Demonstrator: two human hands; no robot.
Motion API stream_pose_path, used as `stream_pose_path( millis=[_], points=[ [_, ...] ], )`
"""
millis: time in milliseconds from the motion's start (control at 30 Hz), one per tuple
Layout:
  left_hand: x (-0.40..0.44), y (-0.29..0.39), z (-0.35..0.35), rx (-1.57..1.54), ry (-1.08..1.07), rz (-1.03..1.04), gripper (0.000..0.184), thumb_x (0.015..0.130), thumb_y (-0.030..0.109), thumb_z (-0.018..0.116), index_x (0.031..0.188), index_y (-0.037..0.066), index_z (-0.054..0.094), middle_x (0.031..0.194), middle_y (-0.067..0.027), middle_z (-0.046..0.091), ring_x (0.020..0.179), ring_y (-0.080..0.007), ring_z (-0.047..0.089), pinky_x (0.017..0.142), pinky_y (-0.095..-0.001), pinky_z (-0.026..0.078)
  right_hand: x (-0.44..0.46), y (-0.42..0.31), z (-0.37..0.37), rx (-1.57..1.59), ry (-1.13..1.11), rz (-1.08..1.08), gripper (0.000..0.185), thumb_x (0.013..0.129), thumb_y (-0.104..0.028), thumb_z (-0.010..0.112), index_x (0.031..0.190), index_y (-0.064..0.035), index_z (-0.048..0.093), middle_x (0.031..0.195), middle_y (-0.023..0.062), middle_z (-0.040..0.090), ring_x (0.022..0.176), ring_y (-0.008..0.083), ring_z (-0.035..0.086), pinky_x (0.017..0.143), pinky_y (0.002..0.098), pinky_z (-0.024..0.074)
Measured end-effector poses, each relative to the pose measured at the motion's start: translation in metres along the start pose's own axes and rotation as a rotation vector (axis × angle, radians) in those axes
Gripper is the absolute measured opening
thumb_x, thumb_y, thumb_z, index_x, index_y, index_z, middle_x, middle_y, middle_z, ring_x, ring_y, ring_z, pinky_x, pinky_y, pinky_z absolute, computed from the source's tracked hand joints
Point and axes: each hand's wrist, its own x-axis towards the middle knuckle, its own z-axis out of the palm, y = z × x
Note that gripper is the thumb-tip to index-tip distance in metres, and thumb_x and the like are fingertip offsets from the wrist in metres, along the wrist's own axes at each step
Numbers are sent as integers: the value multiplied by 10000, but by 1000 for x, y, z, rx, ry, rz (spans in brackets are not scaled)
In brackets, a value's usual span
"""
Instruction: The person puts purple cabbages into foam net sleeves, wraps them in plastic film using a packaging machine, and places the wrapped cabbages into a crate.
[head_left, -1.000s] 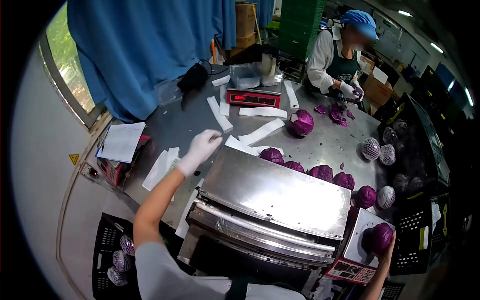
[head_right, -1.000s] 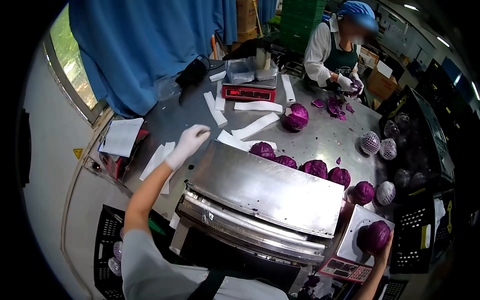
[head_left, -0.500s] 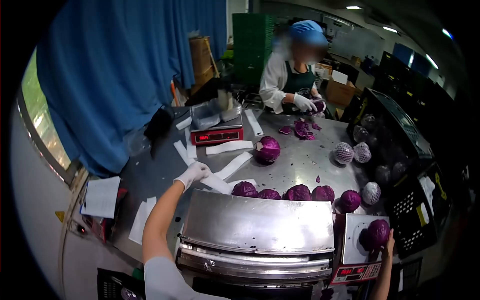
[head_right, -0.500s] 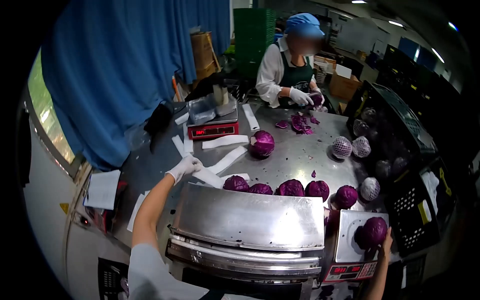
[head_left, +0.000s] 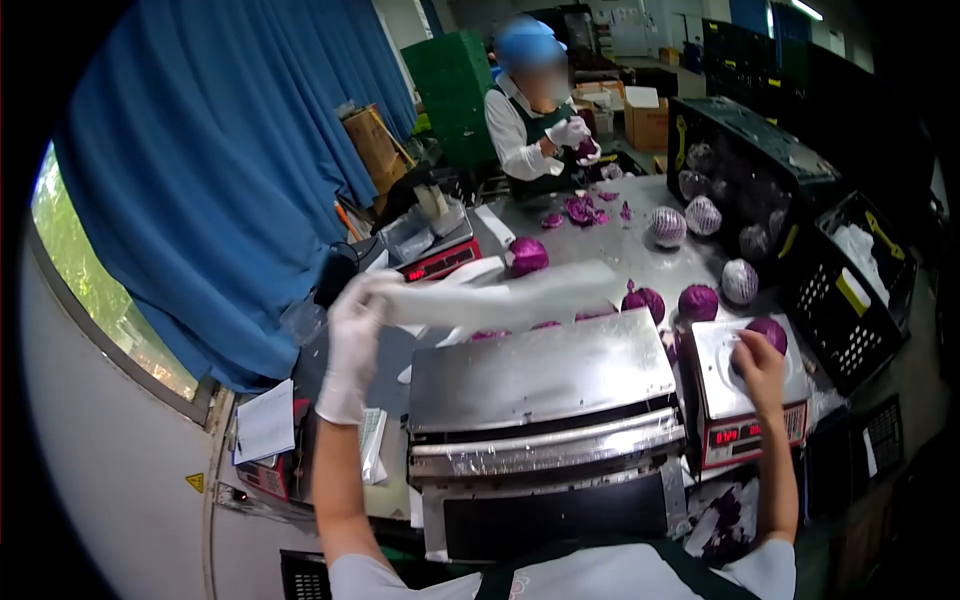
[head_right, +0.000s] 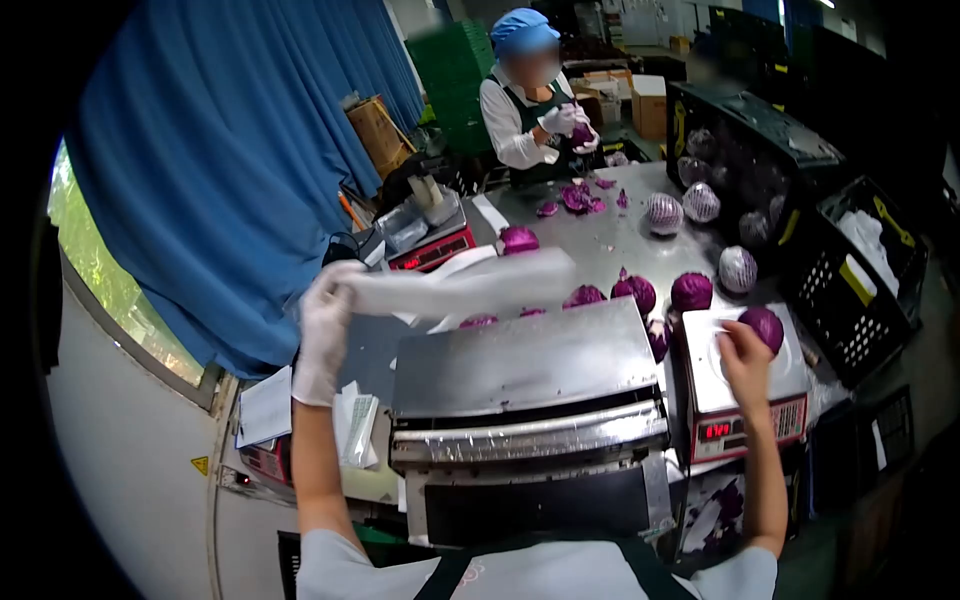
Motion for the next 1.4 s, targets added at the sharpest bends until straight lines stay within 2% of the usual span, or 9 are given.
stream_pose_path(
  millis=[100, 167, 300, 367, 700, 1100, 1233, 1300, 1400],
  points=[
    [-71, 18, 64, -187, -367, -193, 249, 859, 241, 589, 977, 23, 621, 919, -48, 621, 862, -129, 575, 787, -265, 454, -39, -67, 57, 293, -362, 135, 266, 853, -62, 574, 1108, 16, 572, 935, 64, 631, 850, 122, 598, 748, 238, 478],
    [-117, 21, 112, -368, -456, -389, 191, 903, 71, 483, 1015, 1, 620, 984, -81, 643, 982, -174, 590, 888, -296, 441, -64, -101, 86, 520, -569, 173, 318, 841, -38, 588, 1148, 32, 545, 991, 100, 628, 927, 148, 597, 802, 272, 486],
    [-176, 14, 186, -309, -104, -54, 292, 881, -7, 494, 1162, 17, 571, 1254, -89, 499, 1143, -145, 469, 963, -269, 371, -103, -113, 123, 822, -541, 175, 394, 795, -29, 652, 1165, 40, 536, 1002, 106, 626, 878, 136, 598, 766, 242, 510],
    [-183, 28, 207, -1195, 190, -575, 395, 863, -44, 493, 1257, -25, 470, 1367, -87, 390, 1169, -138, 452, 936, -249, 390, -110, -110, 119, 645, -517, 124, 376, 774, -14, 665, 1130, 49, 561, 999, 106, 634, 879, 130, 598, 765, 240, 499],
    [-208, 30, 224, -634, -243, -562, 384, 855, 51, 591, 1220, -25, 499, 1181, -128, 552, 1035, -160, 555, 893, -261, 441, -123, -81, 92, 176, 51, -225, 151, 682, -41, 714, 816, 8, 665, 1028, 161, 635, 785, 242, 634, 706, 308, 508],
    [-176, 14, 259, -842, -444, -627, 184, 849, 76, 575, 996, -3, 496, 917, -56, 553, 865, -140, 546, 781, -264, 450, -113, 6, 66, 1433, 104, 526, 136, 869, -103, 552, 975, -36, 502, 851, 48, 597, 749, 93, 561, 680, 226, 458],
    [-125, 45, 277, -920, -345, -842, 290, 935, 270, 450, 1037, 2, 491, 887, -85, 575, 810, -189, 581, 792, -302, 491, -107, 7, 14, 806, -573, 499, 265, 796, -152, 640, 999, -9, 548, 815, 65, 628, 748, 110, 586, 665, 227, 460],
    [-95, 8, 291, -1305, -704, -769, 255, 905, 235, 517, 1013, 4, 501, 908, -80, 573, 784, -169, 591, 747, -257, 487, -92, 35, -6, 204, -356, 134, 201, 783, -166, 643, 906, -12, 608, 747, 86, 646, 677, 120, 606, 604, 251, 482],
    [-68, 44, 356, -648, -829, -510, 493, 682, 78, 669, 1138, 0, 500, 1017, -76, 568, 893, -128, 566, 784, -257, 463, -42, 111, -58, -253, 22, 105, 209, 727, -165, 650, 846, 6, 623, 671, 144, 641, 565, 192, 631, 527, 304, 502]
  ],
)
